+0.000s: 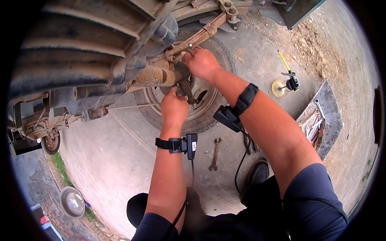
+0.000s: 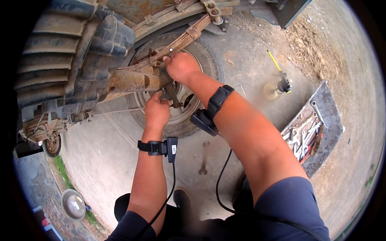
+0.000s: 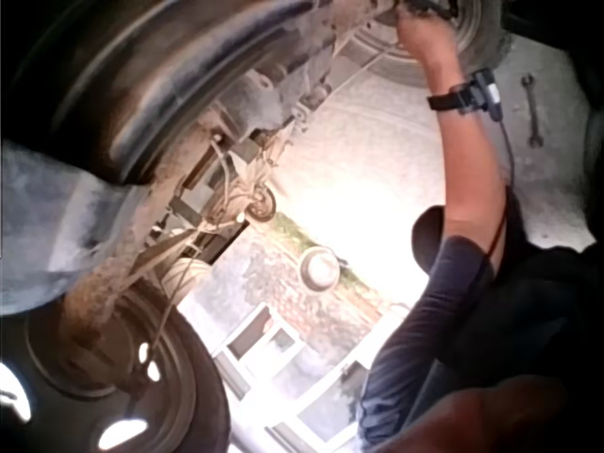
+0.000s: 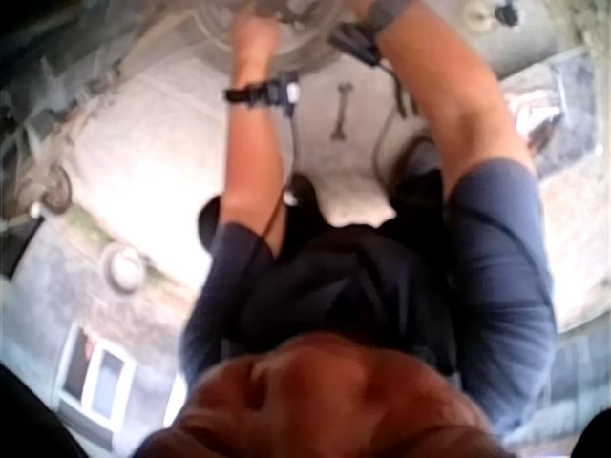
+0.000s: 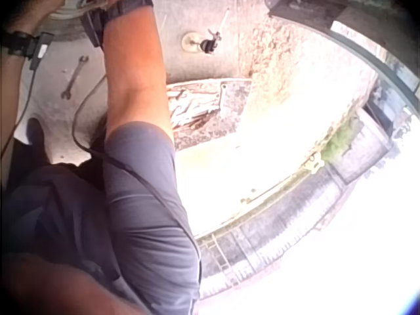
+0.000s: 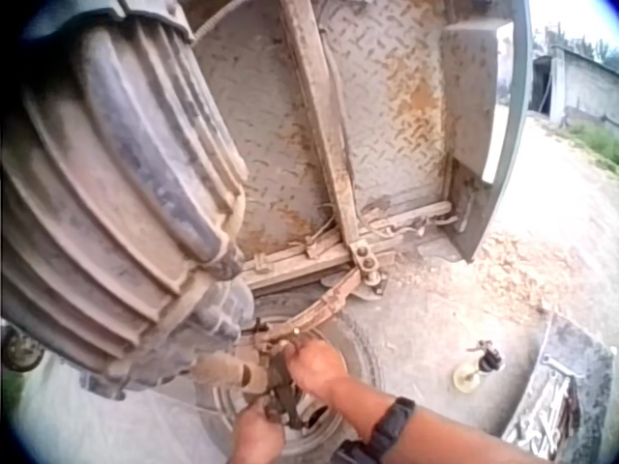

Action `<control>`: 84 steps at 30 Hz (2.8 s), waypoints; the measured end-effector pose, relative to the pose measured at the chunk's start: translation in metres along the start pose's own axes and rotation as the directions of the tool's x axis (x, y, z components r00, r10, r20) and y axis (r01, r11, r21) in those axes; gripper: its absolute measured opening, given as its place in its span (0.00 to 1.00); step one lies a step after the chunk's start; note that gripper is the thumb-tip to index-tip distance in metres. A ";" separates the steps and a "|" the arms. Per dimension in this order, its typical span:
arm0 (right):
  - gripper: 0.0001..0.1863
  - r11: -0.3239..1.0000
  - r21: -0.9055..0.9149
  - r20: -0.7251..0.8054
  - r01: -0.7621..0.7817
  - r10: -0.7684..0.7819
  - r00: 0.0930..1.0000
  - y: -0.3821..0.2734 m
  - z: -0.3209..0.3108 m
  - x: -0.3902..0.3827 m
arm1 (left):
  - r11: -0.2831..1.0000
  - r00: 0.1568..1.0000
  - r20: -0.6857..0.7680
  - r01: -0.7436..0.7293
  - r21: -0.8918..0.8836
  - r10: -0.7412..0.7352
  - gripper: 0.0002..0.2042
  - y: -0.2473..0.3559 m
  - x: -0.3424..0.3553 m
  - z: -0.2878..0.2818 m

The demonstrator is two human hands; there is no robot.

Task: The person walks to a three-wheeled vehicle and uses a spray bottle to lubricate a rusty suspension component. They then use a wrench to loosen and tighten a bolt on the suspension arm, switching between different wrenches to complete the adjustment.

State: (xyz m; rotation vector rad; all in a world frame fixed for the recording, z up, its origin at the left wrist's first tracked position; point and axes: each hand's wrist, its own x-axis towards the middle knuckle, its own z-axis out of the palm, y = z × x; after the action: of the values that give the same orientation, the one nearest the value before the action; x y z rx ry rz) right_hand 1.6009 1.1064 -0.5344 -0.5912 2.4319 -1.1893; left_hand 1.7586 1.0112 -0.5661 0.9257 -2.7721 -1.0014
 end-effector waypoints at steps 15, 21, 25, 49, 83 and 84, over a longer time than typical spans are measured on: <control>0.25 0.986 0.000 -0.072 0.166 -0.166 0.984 0.005 0.000 -0.023 | 1.000 1.000 -0.013 -0.023 -0.003 0.023 0.19 0.005 -0.002 -0.004; 0.23 0.976 0.145 -0.109 0.162 -0.147 0.983 0.018 0.000 -0.042 | 0.999 0.999 0.016 0.031 -0.015 -0.031 0.19 0.010 -0.003 -0.005; 0.22 0.976 0.055 -0.130 0.211 -0.202 0.971 0.012 0.003 -0.031 | 1.000 1.000 0.011 0.020 0.004 -0.020 0.19 0.010 -0.001 -0.004; 0.20 0.942 -0.074 -0.074 0.328 -0.333 0.940 0.007 0.009 -0.020 | 0.992 0.993 0.058 0.103 -0.075 -0.099 0.20 0.004 0.001 -0.002; 0.35 0.912 -0.307 0.492 0.271 -0.092 0.866 0.043 -0.005 -0.125 | 0.999 0.999 -0.008 0.037 -0.025 -0.037 0.19 -0.006 0.002 0.006; 0.37 0.907 -0.316 0.485 0.278 -0.097 0.869 0.048 0.000 -0.125 | 0.999 1.000 -0.020 0.023 -0.023 -0.024 0.18 -0.007 0.002 0.008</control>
State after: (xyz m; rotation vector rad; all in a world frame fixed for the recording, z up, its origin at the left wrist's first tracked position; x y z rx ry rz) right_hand 1.6968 1.1982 -0.5554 -1.1145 2.2176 -0.5409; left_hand 1.7587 1.0104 -0.5763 0.9618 -2.7342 -1.0192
